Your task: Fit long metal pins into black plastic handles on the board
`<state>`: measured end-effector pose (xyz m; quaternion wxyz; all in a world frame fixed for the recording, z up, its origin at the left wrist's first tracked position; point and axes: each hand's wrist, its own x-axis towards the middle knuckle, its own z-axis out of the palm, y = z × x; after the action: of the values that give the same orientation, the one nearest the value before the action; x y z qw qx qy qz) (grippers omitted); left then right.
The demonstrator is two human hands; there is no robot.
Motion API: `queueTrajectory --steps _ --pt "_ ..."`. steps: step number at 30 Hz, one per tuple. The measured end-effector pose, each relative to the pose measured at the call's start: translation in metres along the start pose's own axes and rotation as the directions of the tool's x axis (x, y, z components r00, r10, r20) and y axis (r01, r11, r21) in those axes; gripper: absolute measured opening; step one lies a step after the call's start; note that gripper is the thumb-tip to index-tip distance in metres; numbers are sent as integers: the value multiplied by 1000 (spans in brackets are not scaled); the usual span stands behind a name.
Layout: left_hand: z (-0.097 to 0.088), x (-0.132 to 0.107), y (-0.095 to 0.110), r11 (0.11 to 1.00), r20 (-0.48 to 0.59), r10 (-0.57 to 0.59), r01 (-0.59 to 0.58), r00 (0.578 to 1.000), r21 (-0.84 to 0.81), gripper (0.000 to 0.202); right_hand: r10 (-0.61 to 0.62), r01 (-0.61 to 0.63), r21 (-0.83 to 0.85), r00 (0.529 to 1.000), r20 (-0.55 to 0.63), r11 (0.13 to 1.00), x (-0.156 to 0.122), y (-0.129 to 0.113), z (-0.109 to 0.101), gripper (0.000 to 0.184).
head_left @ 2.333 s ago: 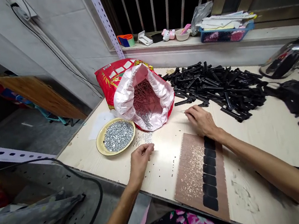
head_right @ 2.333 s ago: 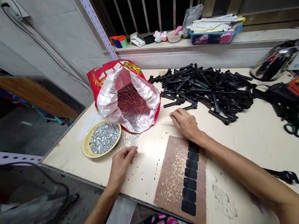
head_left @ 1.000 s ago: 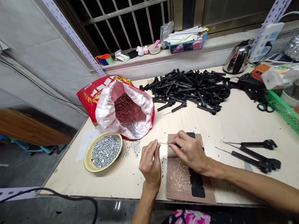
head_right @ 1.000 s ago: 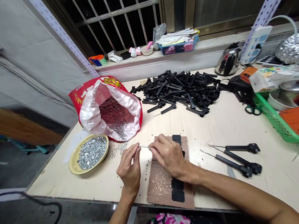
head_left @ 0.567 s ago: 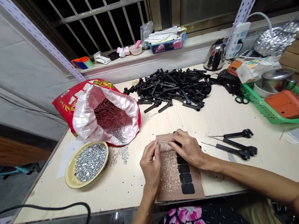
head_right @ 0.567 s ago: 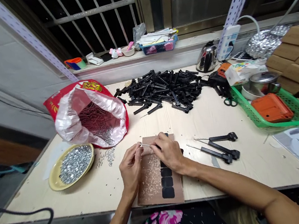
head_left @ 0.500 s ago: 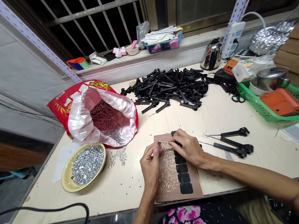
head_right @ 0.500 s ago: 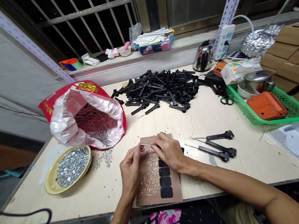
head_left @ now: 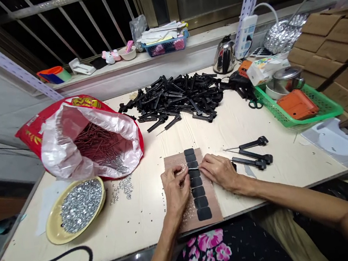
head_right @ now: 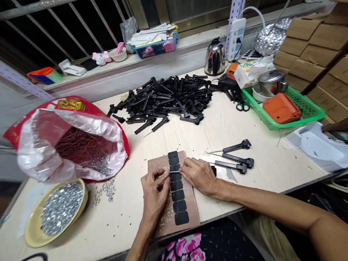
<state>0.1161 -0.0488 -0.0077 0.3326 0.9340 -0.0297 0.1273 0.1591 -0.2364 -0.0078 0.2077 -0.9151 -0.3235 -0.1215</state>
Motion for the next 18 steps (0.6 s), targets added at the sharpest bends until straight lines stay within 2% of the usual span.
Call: queueTrajectory --steps 6,11,18 --pt "2 -4 10 985 84 127 -135 988 102 29 5 -4 -14 998 56 1000 -12 9 -8 14" --pt "5 -3 14 947 77 218 -230 973 223 26 6 -5 -3 997 73 1000 -14 14 -6 15" --pt "2 -1 6 956 152 231 -253 961 150 30 -32 34 -20 995 91 999 -15 20 -5 16"
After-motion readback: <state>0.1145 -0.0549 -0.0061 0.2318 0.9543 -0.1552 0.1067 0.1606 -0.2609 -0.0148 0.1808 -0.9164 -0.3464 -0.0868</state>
